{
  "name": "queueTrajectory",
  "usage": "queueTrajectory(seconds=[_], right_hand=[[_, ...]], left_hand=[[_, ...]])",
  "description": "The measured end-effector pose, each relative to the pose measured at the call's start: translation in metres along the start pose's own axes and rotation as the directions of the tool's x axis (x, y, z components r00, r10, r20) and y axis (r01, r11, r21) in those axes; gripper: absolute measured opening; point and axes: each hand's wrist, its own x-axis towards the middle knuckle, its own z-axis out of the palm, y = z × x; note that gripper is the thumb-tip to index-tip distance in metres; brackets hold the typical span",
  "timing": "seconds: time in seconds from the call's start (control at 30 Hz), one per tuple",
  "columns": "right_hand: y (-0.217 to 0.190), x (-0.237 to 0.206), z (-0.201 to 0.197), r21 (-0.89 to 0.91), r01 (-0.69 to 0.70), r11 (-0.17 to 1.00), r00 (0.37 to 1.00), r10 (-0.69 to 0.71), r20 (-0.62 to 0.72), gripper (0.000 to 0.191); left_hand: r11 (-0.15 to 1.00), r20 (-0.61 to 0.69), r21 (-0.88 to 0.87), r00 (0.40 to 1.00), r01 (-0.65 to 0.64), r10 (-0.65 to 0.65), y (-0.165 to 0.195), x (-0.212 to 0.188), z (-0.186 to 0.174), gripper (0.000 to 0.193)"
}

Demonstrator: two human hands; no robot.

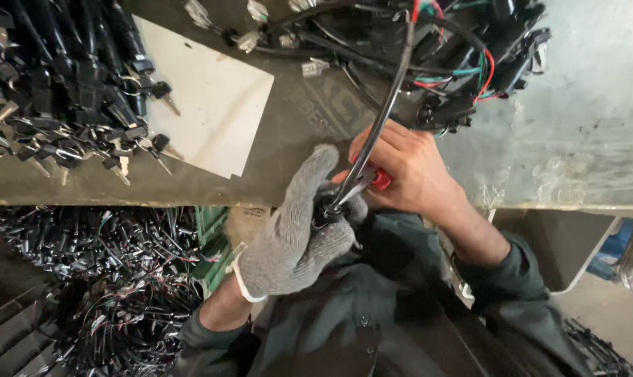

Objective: The person uses pliers to strip insulation from the ends of black electrical wires and separate the exposed conductors, working through a pile of wire harnesses on the workbench and setting processed wires aside.

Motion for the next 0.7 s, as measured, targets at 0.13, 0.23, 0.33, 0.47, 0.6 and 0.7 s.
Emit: queueTrajectory(seconds=[0.13, 0.23, 0.33, 0.47, 0.6, 0.7], right_hand=[[-0.009, -0.012, 0.010, 0.025, -0.174, 0.984, 0.983, 0.172, 0.063, 0.046], [-0.013, -0.019, 0.022, 0.089, -0.212, 0.973, 0.977, 0.210, 0.041, 0.043], [-0.012, -0.022, 0.028, 0.087, -0.179, 0.980, 0.983, 0.181, -0.012, 0.039], [-0.015, -0.024, 0.021, -0.103, -0.254, 0.962, 0.967, 0.254, -0.015, 0.036], [-0.025, -0.027, 0.012, -0.219, -0.276, 0.936, 0.961, 0.274, -0.036, 0.036], [-0.029, -0.029, 0.013, -0.266, -0.330, 0.906, 0.942, 0.334, -0.034, 0.036]], left_hand=[[0.934, -0.150, 0.342, 0.975, -0.102, 0.162, -0.012, 0.001, 0.003, 0.077], [0.897, -0.184, 0.427, 0.960, -0.115, 0.210, -0.021, 0.000, 0.009, 0.074], [0.884, -0.207, 0.458, 0.956, -0.094, 0.209, -0.026, -0.001, 0.013, 0.074], [0.788, -0.193, 0.604, 0.938, -0.116, 0.287, -0.027, -0.003, 0.018, 0.075], [0.518, -0.209, 0.855, 0.915, 0.000, 0.346, -0.026, -0.002, 0.025, 0.076], [0.332, -0.209, 0.938, 0.926, 0.099, 0.315, -0.025, 0.000, 0.027, 0.073]])
